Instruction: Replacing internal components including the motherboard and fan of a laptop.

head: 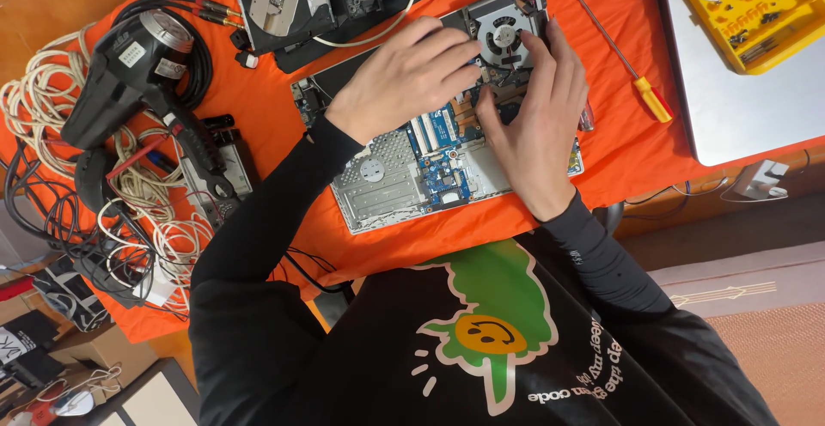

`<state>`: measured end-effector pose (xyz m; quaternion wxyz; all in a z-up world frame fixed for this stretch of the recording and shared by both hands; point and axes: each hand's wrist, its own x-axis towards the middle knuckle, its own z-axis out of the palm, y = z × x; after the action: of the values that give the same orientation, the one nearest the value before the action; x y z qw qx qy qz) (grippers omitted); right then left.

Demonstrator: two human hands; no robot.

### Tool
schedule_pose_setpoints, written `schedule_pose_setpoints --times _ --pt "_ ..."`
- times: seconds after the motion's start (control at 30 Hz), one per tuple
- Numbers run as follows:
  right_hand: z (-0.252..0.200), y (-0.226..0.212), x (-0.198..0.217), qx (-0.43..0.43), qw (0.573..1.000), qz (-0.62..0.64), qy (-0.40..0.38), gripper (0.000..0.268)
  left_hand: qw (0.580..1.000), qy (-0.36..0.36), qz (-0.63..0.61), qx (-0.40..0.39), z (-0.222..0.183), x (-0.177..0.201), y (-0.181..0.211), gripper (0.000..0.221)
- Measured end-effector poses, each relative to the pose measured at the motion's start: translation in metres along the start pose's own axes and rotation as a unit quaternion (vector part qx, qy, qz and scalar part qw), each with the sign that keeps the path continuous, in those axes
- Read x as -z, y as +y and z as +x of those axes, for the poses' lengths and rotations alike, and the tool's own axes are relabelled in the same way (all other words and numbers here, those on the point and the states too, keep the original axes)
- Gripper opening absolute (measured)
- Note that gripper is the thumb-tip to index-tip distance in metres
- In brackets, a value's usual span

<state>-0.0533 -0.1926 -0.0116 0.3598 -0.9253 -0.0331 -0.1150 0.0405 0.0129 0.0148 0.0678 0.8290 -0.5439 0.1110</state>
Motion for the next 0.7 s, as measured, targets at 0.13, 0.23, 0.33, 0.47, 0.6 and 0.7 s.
schedule_pose_setpoints --times 0.13,0.23,0.33,0.47,0.6,0.7 --pt "-0.001 0.003 -0.001 -0.007 1.0 0.006 -0.005 0.067 0.993 0.009 0.089 -0.073 0.0 0.003 0.001 0.016" --pt "-0.002 0.005 -0.003 -0.004 1.0 0.004 -0.003 0.067 0.993 0.014 0.088 -0.079 -0.002 0.0 0.0 0.017" --pt "-0.001 0.005 -0.003 -0.004 1.0 0.001 -0.002 0.067 0.994 0.026 0.073 -0.074 -0.003 -0.005 -0.002 0.018" --pt "-0.002 0.006 -0.004 -0.003 1.0 -0.002 0.001 0.066 0.995 0.039 0.065 -0.07 -0.006 -0.006 -0.002 0.018" --pt "-0.001 0.006 -0.005 -0.005 1.0 -0.003 0.003 0.066 0.994 0.047 0.061 -0.077 -0.006 -0.008 -0.004 0.017" --pt "-0.002 0.005 -0.004 -0.004 1.0 -0.003 0.001 0.066 0.994 0.047 0.065 -0.079 -0.005 -0.007 -0.003 0.016"
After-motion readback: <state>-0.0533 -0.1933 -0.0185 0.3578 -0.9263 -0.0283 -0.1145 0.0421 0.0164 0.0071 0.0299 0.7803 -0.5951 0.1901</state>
